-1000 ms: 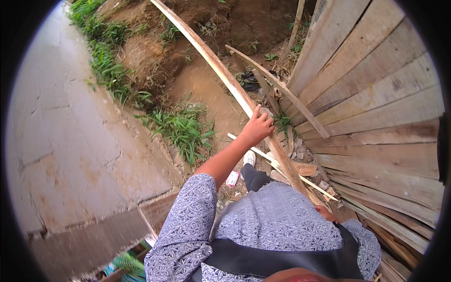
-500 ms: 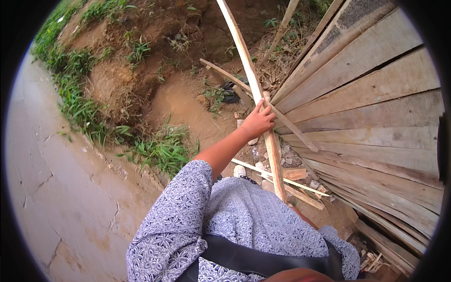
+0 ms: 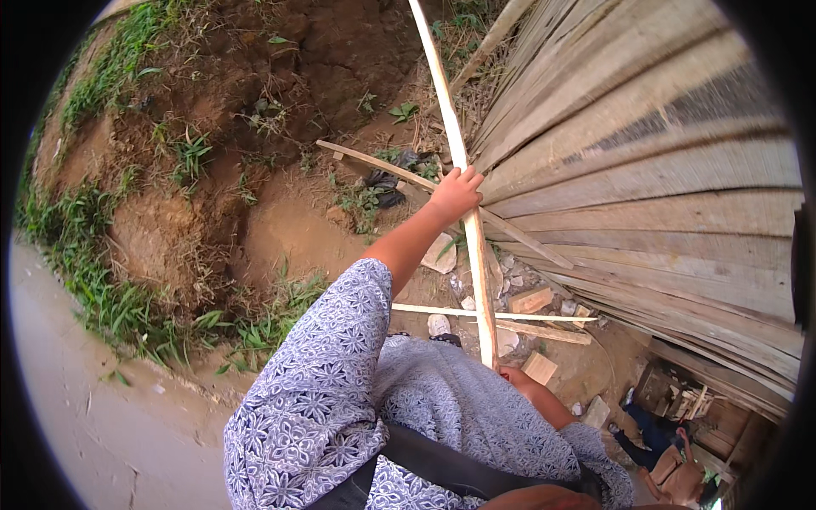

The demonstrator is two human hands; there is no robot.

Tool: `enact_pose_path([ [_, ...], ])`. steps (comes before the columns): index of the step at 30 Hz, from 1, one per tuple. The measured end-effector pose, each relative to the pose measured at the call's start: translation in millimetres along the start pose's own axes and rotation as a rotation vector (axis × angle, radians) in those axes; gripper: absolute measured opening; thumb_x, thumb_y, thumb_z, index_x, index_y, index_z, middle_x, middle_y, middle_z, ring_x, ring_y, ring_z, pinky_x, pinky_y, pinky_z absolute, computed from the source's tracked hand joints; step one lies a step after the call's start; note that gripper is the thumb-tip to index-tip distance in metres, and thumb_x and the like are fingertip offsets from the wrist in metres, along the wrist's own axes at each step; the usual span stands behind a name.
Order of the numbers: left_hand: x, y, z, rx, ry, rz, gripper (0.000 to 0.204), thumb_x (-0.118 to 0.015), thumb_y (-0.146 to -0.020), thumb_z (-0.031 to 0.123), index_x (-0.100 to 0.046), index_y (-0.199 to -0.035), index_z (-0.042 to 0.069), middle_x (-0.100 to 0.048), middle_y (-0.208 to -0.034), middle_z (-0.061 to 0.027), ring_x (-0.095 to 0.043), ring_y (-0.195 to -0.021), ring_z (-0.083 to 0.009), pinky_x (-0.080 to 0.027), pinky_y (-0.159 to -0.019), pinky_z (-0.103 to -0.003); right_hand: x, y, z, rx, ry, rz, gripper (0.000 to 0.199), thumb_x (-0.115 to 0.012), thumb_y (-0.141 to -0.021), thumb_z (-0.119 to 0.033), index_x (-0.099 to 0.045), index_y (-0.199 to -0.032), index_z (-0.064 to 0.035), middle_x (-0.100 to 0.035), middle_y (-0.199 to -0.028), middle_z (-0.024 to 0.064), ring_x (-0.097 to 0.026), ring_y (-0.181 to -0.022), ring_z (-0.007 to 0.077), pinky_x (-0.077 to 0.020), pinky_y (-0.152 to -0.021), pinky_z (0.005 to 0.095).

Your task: The person walks through a cluttered area, picks up a thin wooden strip, and uses a red-handled hand saw to cut it into smaller pieces. The person holds the wood with one hand and saws with the other, then places the cut pieces on the ground.

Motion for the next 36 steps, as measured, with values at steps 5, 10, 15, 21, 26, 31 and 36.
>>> enact_pose_path([
  [5, 5.8, 9.4, -134.8, 0.164, 0.166, 0.011, 0.023, -0.069, -0.085, 0.017, -0.076, -0.106, 0.021, -0.058, -0.129, -0.0054, -0.052, -0.128, -0.0311, -0.052, -0.091, -0.042, -76.8, 0.2, -152.8, -0.179, 0.171, 0.161, 0.041, -0.08, -0.084, -0.018, -0.064, -0.12, -0.0059, -0.072, -0.095, 0.0042, -0.061, -0.064, 0.0112, -0.0498, -0.05, 0.0255],
  [10, 178.8, 78.3, -274.2, 0.49, 0.888, 0.256, 0.022, -0.072, -0.09, 0.018, -0.075, -0.111, 0.012, -0.075, -0.107, -0.007, -0.072, -0.091, -0.023, -0.058, -0.081, -0.037, -119.8, -64.4, -301.8, 0.015, -0.053, 0.161, 0.026, -0.075, -0.087, -0.022, -0.064, -0.107, -0.01, -0.069, -0.082, 0.0031, -0.052, -0.044, 0.0083, -0.0422, -0.037, 0.0249],
  [15, 510.8, 290.0, -339.7, 0.452, 0.42, 1.061, 0.029, -0.07, -0.093, 0.031, -0.071, -0.11, 0.008, -0.072, -0.11, -0.0085, -0.067, -0.102, -0.0199, -0.053, -0.092, -0.036, -163.5, -126.5, -399.7, 0.062, -0.362, 0.082, 0.026, -0.064, -0.092, -0.023, -0.057, -0.107, -0.0027, -0.073, -0.094, 0.0142, -0.045, -0.042, 0.0063, -0.042, -0.038, 0.0239],
  [21, 649.9, 486.7, -353.6, 0.713, -0.042, 0.844, 0.033, -0.069, -0.093, 0.033, -0.069, -0.114, 0.007, -0.069, -0.115, -0.0099, -0.065, -0.107, -0.0214, -0.051, -0.094, -0.037, -307.1, -158.7, -460.5, 0.046, -0.247, -0.015, 0.03, -0.064, -0.092, -0.032, -0.056, -0.106, -0.0064, -0.073, -0.094, 0.0114, -0.043, -0.042, 0.0066, -0.0415, -0.039, 0.0249],
  [26, 656.3, 560.6, -351.9, 0.919, -0.052, 0.7, 0.037, -0.068, -0.094, 0.035, -0.067, -0.117, 0.006, -0.067, -0.118, -0.011, -0.063, -0.111, -0.0226, -0.049, -0.097, -0.037, -379.7, -146.7, -487.4, 0.061, -0.233, 0.026, 0.047, -0.062, -0.09, -0.048, -0.058, -0.109, -0.0051, -0.069, -0.083, 0.0055, -0.043, -0.043, 0.0057, -0.0395, -0.04, 0.0236],
  [31, 665.8, 604.7, -322.5, 1.078, -0.104, 0.659, 0.04, -0.067, -0.094, 0.036, -0.066, -0.12, 0.005, -0.065, -0.122, -0.0122, -0.061, -0.114, -0.0239, -0.048, -0.099, -0.038, -430.2, -156.6, -511.9, 0.015, -0.133, -0.018, 0.053, -0.064, -0.088, -0.053, -0.064, -0.097, -0.0011, -0.06, -0.067, 0.0007, -0.042, -0.043, 0.0037, -0.0381, -0.041, 0.0214],
  [36, 669.9, 614.1, -303.7, 1.152, -0.125, 0.669, 0.044, -0.067, -0.094, 0.038, -0.064, -0.123, 0.005, -0.063, -0.126, -0.0134, -0.059, -0.118, -0.0251, -0.046, -0.101, -0.038, -444.8, -181.2, -497.8, -0.048, -0.074, -0.104, 0.049, -0.066, -0.088, -0.053, -0.059, -0.104, -0.0063, -0.066, -0.078, 0.0039, -0.043, -0.044, 0.0038, -0.0399, -0.041, 0.0218],
])
Point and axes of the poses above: each hand's wrist, its own y-axis away from the middle knuckle, its own x-axis out of the back of the hand, z = x × y, the point moved 8 cm from there along -y, towards the middle knuckle
